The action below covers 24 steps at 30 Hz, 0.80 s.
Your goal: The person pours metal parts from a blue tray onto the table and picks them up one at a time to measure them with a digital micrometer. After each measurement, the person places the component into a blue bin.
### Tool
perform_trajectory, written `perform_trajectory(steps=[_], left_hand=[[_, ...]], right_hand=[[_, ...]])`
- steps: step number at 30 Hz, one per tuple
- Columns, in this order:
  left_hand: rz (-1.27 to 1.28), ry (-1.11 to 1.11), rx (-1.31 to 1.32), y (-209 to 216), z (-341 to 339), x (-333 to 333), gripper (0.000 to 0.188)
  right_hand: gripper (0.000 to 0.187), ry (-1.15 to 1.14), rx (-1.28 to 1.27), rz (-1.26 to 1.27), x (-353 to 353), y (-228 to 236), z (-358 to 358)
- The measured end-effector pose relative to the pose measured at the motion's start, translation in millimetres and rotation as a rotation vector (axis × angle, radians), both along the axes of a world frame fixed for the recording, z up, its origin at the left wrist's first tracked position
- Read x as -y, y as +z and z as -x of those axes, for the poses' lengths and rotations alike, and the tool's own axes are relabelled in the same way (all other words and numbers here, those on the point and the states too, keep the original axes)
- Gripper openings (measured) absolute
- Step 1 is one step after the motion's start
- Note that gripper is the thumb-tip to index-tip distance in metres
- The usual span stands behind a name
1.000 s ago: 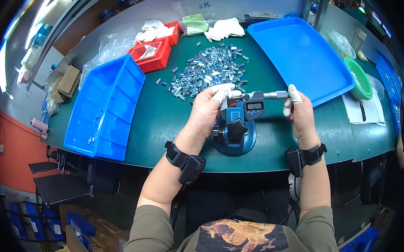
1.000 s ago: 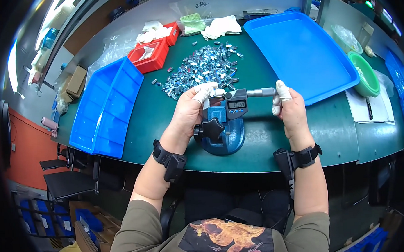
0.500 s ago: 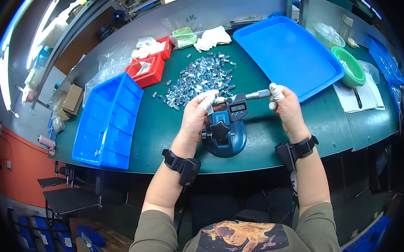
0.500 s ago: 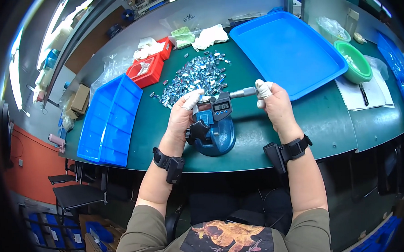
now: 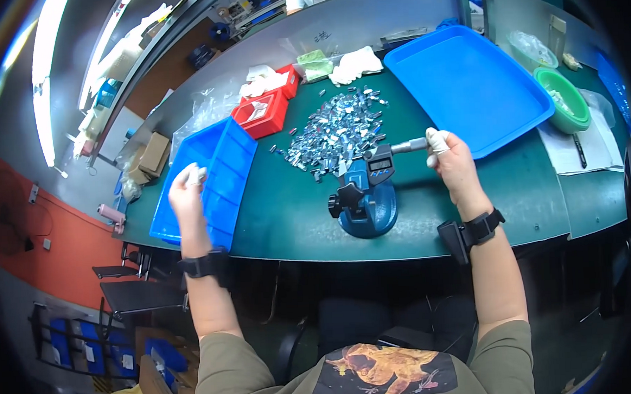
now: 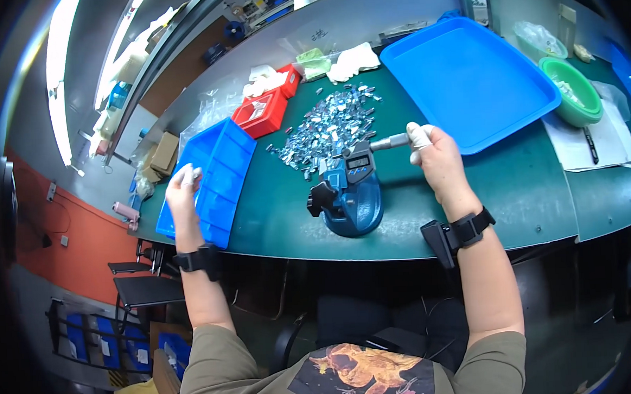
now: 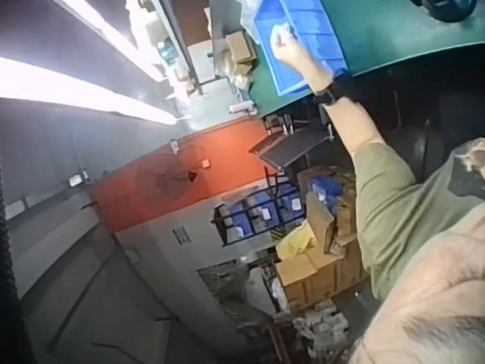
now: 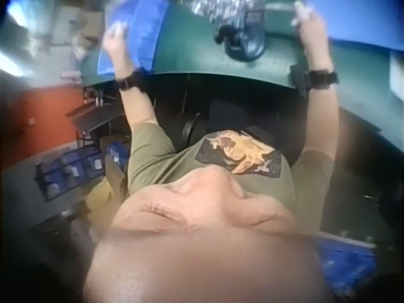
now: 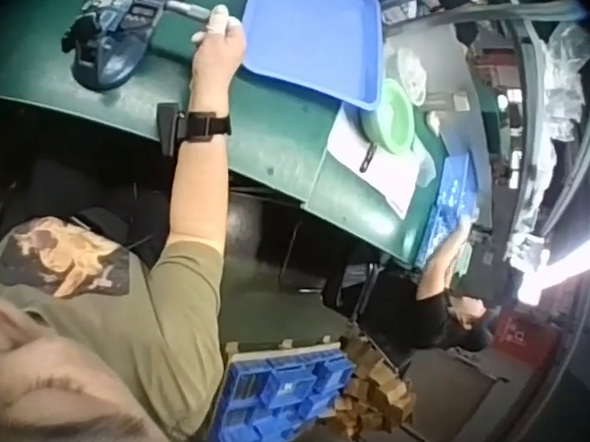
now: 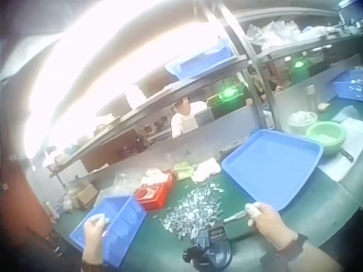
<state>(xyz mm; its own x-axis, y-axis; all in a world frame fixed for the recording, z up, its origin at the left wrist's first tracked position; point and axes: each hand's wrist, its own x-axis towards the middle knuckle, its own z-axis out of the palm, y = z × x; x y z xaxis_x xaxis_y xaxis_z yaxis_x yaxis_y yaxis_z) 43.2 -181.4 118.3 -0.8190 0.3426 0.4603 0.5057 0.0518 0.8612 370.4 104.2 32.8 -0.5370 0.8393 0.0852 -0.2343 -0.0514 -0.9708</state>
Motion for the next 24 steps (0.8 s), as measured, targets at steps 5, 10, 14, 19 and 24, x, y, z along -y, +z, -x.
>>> perform_trajectory(steps=[5, 10, 14, 19, 24], left_hand=[[0.319, 0.484, -0.650, 1.3, 12.7, 49.7, 0.027], [0.310, -0.179, -0.247, -24.1, -92.5, -39.8, 0.021], [0.744, -0.164, -0.169, -58.4, -103.8, -94.6, 0.024], [1.016, -0.148, -0.213, -79.2, -92.9, -109.5, 0.022], [0.538, -0.309, 0.125, -75.7, -94.0, -105.5, 0.016]], right_hand=[[0.026, -0.005, -0.003, -0.050, -0.6, 0.9, 9.2], [0.026, -0.029, -0.010, -0.028, 0.2, 0.0, 5.0], [0.027, -0.025, 0.048, -0.051, 2.8, 1.0, 3.4], [0.027, -0.026, 0.018, -0.052, 4.2, 0.4, 6.2], [0.027, -0.024, 0.018, -0.029, 1.1, 3.2, 5.2]])
